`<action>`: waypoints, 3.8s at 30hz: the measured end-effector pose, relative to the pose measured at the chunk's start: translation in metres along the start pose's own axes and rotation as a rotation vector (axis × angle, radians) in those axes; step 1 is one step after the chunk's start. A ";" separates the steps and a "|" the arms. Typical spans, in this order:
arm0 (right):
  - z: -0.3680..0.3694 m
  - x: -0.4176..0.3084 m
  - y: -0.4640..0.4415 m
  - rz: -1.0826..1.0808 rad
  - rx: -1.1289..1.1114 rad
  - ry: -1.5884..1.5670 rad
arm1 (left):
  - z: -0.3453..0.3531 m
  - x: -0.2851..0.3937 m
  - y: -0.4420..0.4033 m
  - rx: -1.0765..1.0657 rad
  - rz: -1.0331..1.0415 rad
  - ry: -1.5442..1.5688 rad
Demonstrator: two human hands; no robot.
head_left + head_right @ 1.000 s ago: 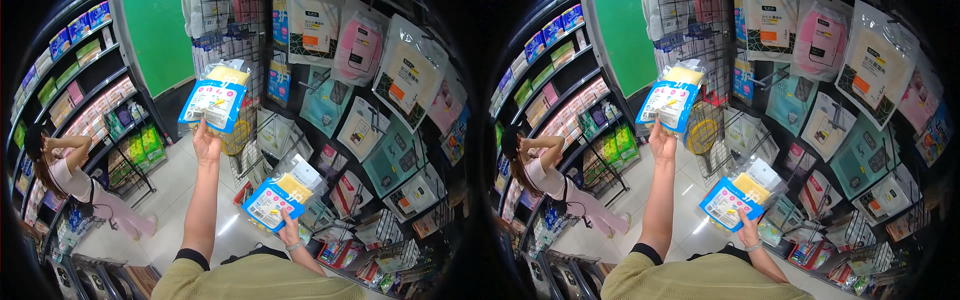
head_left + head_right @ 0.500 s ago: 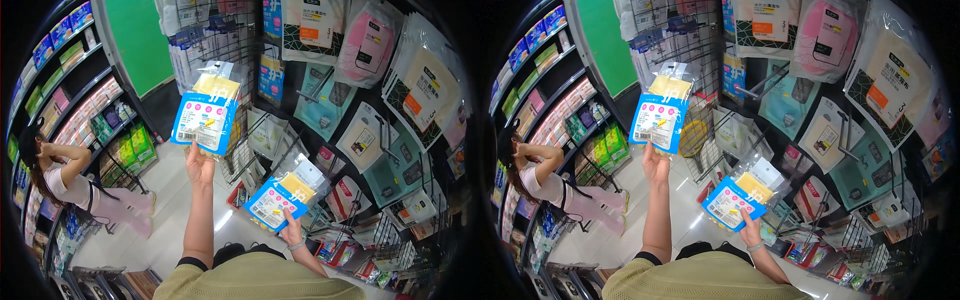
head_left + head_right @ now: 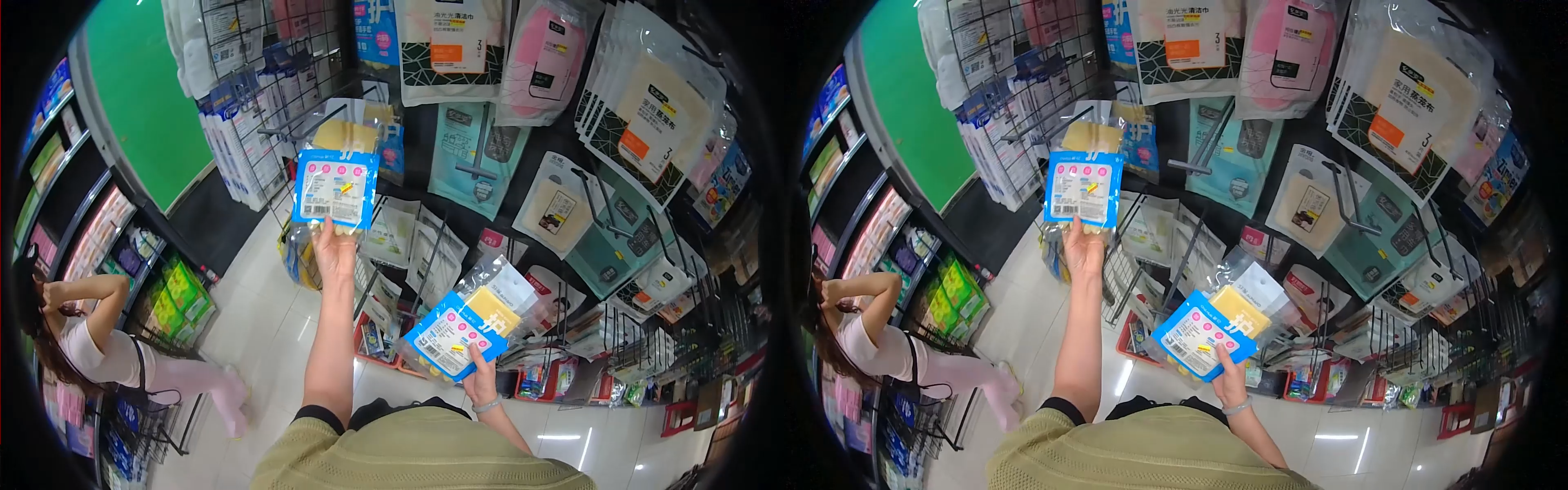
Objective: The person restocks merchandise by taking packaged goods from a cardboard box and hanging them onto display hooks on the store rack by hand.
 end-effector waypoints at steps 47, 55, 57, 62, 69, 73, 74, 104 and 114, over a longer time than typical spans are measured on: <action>0.065 0.047 -0.022 0.012 -0.039 0.119 | 0.128 0.127 0.006 0.044 0.775 -0.933; 0.051 0.045 -0.025 0.018 -0.041 0.141 | 0.130 0.132 -0.003 0.067 0.704 -0.948; 0.049 0.044 -0.024 0.021 -0.039 0.140 | 0.127 0.131 -0.005 0.069 0.686 -0.945; 0.045 0.038 -0.022 0.020 -0.015 0.149 | 0.125 0.128 -0.016 0.072 0.686 -0.983; 0.036 0.033 -0.023 0.002 0.003 0.162 | 0.117 0.091 -0.074 -0.025 0.526 -0.954; 0.035 0.026 -0.018 -0.001 0.035 0.154 | 0.125 0.055 -0.109 -0.009 0.505 -0.941; 0.036 0.024 -0.016 -0.001 0.046 0.148 | 0.123 0.047 -0.122 -0.020 0.524 -0.935; 0.119 0.049 -0.003 -0.145 -0.363 0.450 | 0.134 0.119 0.008 -0.101 0.464 -0.852; 0.104 0.060 0.001 -0.072 -0.309 0.447 | 0.140 0.134 -0.018 -0.029 0.510 -0.949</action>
Point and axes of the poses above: each hand's wrist, its own y-axis away from the middle knuckle, its own z-axis out of the palm, x = y × z, the point moved 4 cm from there along -y, towards the middle knuckle, and after that the axes turned 14 degrees about x, right-handed, at the moved point
